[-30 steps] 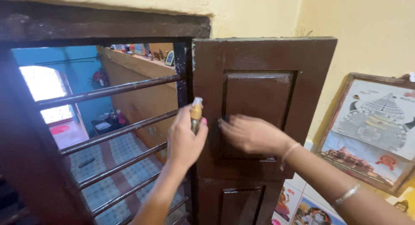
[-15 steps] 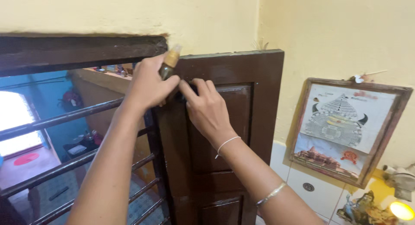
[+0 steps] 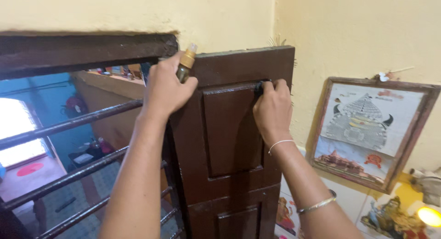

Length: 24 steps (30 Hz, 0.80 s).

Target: The person sprays a liquid from a small bottle onto a wooden window shutter and wipes it with a dark cloth. They repeatedly spray and wipe different sections of the shutter, including the frame and panels, while the window remains open.

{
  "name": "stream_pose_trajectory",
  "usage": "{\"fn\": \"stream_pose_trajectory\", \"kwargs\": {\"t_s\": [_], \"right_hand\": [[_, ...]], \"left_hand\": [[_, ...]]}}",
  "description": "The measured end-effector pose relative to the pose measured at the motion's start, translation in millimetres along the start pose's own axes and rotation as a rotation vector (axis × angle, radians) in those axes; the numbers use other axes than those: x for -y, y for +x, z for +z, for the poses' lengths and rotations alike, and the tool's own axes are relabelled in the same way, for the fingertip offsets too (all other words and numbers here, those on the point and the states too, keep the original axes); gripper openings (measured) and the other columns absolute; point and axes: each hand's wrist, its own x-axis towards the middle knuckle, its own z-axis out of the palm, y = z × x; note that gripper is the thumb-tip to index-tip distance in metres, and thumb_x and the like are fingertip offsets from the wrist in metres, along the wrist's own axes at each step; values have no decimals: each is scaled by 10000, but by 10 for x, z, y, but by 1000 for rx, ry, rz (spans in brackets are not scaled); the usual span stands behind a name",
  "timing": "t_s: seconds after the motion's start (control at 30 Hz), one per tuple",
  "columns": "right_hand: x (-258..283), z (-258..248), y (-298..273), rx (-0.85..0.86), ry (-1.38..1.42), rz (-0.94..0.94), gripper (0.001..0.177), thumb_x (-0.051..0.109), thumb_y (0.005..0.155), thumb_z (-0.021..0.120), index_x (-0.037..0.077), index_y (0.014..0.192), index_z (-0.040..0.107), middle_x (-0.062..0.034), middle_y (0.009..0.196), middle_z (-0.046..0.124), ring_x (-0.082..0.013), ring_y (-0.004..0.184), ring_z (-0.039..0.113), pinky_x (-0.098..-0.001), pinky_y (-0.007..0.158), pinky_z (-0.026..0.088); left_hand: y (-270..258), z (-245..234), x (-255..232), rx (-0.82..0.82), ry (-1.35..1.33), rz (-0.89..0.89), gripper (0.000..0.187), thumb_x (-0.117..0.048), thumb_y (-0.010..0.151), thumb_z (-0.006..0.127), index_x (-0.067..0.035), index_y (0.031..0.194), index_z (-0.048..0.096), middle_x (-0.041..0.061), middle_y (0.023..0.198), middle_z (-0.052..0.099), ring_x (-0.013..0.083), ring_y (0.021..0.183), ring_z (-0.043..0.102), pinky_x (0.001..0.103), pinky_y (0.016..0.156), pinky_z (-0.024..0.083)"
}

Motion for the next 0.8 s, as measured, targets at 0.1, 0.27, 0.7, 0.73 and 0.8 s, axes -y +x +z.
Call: {"fn": "stream_pose_trajectory", "kwargs": {"t_s": [0.1,0.27,0.7,0.73,0.8], "right_hand": [[93,67,-5,16,-50,79,180,-54,818,597,-29,968,695,-193,1030,587,-384,979,595,-491,797,527],[209,-68,126,-3,-47,29,240,-81,807,604,0,1008,707,-194,1084,614,-383,1025,587,-474,846,524],[777,-81,-16,-49,151,-281,187,97,906,719,24,1078,714,-147,1142,648,-345,1056,589,-429,900,518],[724,-23,-23,-29,154,-280,154,68,942,709,22,1089,711,-145,1156,643,-330,1059,591,-413,906,526],[550,48,3,-23,31,-250,163,7,887,679,29,1045,713,-146,1129,632,-325,1048,588,-408,908,533]], "left_hand": [[-5,24,7,10,-12,-30,508,-164,746,702,-135,1253,676,195,741,675,399,788,712,477,736,550],[-16,78,17,-28,-22,-53,551,-166,734,701,-157,1284,666,194,828,725,392,862,727,469,784,563],[-33,96,42,-43,-78,-51,560,-149,735,687,-158,1293,645,187,918,749,370,919,744,453,831,579],[-31,104,44,-41,-75,-57,565,-147,730,687,-165,1293,643,184,908,750,370,912,743,455,829,576],[-11,89,42,-37,-66,-71,575,-142,721,688,-178,1293,641,178,888,752,369,899,742,459,824,570]]}}
